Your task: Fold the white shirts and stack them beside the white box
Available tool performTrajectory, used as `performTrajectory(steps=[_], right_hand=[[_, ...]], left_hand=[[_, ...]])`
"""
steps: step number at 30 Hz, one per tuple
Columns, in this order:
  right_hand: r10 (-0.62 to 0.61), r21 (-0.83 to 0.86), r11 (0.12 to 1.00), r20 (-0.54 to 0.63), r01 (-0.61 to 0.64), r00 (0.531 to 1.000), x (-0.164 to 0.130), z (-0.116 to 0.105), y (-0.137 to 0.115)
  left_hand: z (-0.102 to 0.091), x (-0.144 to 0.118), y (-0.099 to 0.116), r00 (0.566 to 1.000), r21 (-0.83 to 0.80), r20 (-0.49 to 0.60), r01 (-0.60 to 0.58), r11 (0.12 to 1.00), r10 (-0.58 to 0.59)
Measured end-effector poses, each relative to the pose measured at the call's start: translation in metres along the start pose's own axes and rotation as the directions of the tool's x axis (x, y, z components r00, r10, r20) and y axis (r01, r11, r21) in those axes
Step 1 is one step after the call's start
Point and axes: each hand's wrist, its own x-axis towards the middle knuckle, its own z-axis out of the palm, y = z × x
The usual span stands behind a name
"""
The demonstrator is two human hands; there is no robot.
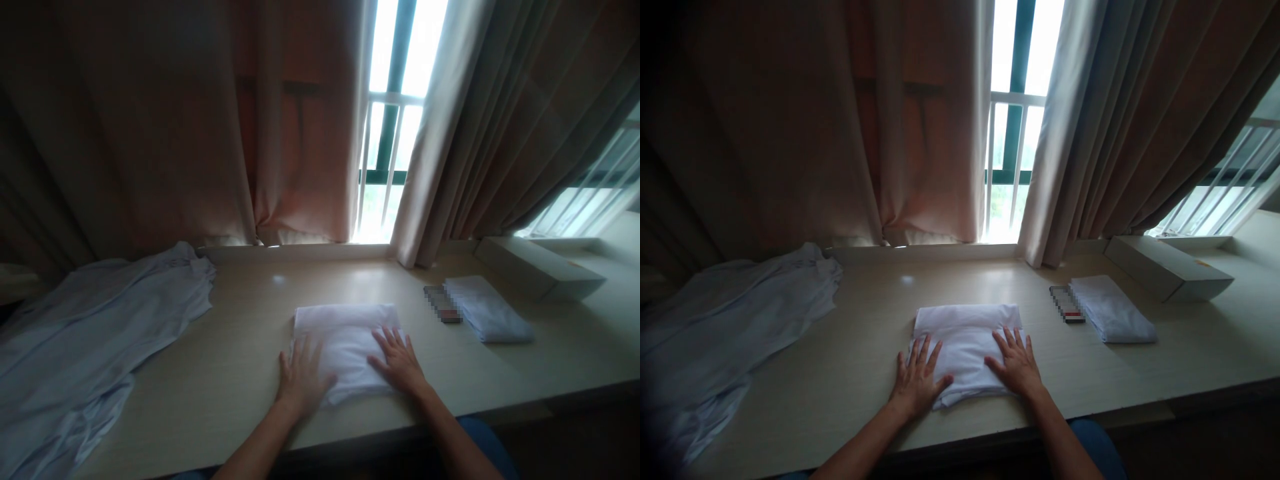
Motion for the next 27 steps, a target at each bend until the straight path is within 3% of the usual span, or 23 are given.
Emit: performTrajectory(steps=[18, 27], right_hand=[[-0.016, 0.019, 1.000, -0.003, 0.016, 1.000, 0.000, 0.000, 0.004], [-0.056, 0.005, 0.998, -0.006, 0.056, 0.998, -0.019, -0.002, 0.002]], left_hand=[[0.005, 0.000, -0.003, 1.000, -0.003, 0.014, -0.002, 1.000, 0.002], [0.005, -0.018, -0.001, 1.000, 0.002, 0.002, -0.004, 1.000, 0.004]])
